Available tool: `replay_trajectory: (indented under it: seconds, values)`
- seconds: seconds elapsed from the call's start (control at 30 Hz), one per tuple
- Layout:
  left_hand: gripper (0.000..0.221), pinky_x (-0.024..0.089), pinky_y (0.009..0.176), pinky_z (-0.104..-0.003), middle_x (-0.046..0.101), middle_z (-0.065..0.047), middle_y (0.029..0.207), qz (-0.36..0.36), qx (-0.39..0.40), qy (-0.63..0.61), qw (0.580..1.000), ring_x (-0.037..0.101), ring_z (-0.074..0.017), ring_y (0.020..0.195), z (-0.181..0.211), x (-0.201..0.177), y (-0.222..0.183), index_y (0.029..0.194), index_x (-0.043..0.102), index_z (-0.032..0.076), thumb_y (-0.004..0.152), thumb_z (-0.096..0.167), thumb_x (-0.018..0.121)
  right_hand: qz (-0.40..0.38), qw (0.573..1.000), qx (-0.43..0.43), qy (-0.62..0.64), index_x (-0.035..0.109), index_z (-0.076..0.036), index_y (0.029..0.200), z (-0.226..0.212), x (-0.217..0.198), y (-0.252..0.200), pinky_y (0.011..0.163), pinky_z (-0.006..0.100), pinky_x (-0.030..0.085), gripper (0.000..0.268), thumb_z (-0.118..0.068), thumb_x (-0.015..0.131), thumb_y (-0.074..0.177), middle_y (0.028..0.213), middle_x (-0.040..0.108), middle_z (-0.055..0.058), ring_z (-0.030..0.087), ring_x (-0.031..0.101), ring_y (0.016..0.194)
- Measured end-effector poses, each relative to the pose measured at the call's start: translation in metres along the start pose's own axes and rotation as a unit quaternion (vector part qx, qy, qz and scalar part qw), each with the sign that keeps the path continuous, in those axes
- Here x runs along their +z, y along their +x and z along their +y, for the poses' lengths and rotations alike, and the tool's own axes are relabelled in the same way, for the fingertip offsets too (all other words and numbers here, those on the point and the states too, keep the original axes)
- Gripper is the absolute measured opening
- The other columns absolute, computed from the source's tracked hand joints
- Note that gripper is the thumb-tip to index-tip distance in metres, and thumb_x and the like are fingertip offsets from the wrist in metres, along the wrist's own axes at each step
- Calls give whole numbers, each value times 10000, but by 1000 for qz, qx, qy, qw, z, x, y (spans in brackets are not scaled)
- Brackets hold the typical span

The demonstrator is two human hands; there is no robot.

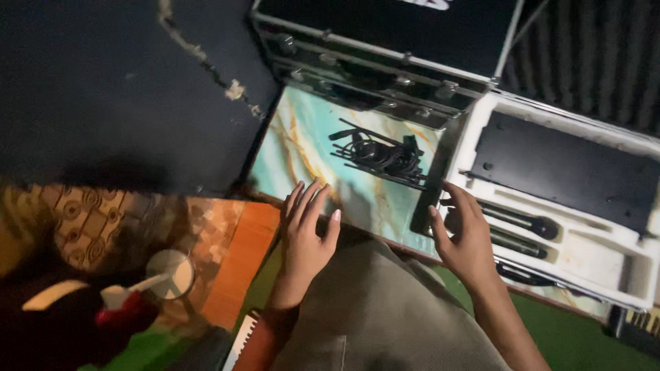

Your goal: The person places a wireless receiver, microphones, a power cable, and antennas into their designated slots in a foam-lined carrying case and closes the lid.

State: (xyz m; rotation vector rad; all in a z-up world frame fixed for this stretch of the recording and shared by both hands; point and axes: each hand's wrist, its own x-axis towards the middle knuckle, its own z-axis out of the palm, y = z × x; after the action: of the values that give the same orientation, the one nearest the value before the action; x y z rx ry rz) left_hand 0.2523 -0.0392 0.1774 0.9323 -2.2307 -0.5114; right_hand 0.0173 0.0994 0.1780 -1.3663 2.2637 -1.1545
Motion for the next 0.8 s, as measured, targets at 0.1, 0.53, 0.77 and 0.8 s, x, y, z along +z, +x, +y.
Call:
replay_trajectory:
  seconds: [0.1,0.53,0.77,0.8]
  values:
    - [423,406,1149,-505,602,-166,1435,-28,17,-16,999,518,-417,1349,-1,8,20,1322,638,32,930,182,690,-1,998,66,13,563,6,1399,4,-1,4,819,379,551,499,-186,672,951,1233,653,207,294,689,1047]
    - [301,462,1013,-448,687,-66,1225,-144,116,-73,980,599,-306,1170,-64,83,97,1205,697,83,927,198,715,100,967,214,97,603,21,1352,60,66,28,763,350,570,470,-175,714,940,1145,724,174,256,724,852]
    - [349,391,1050,-503,659,-28,1308,-210,164,-22,964,537,-282,1263,-110,193,84,1218,700,123,902,266,732,69,965,246,58,639,75,1230,172,159,75,796,405,586,587,-371,804,886,1023,735,236,323,746,903]
    - [368,377,1055,-520,653,-26,1332,-215,174,-10,961,525,-278,1279,-115,210,88,1225,696,125,895,282,736,58,964,256,37,661,71,1180,181,172,80,792,422,578,576,-383,821,864,1002,734,244,345,737,895]
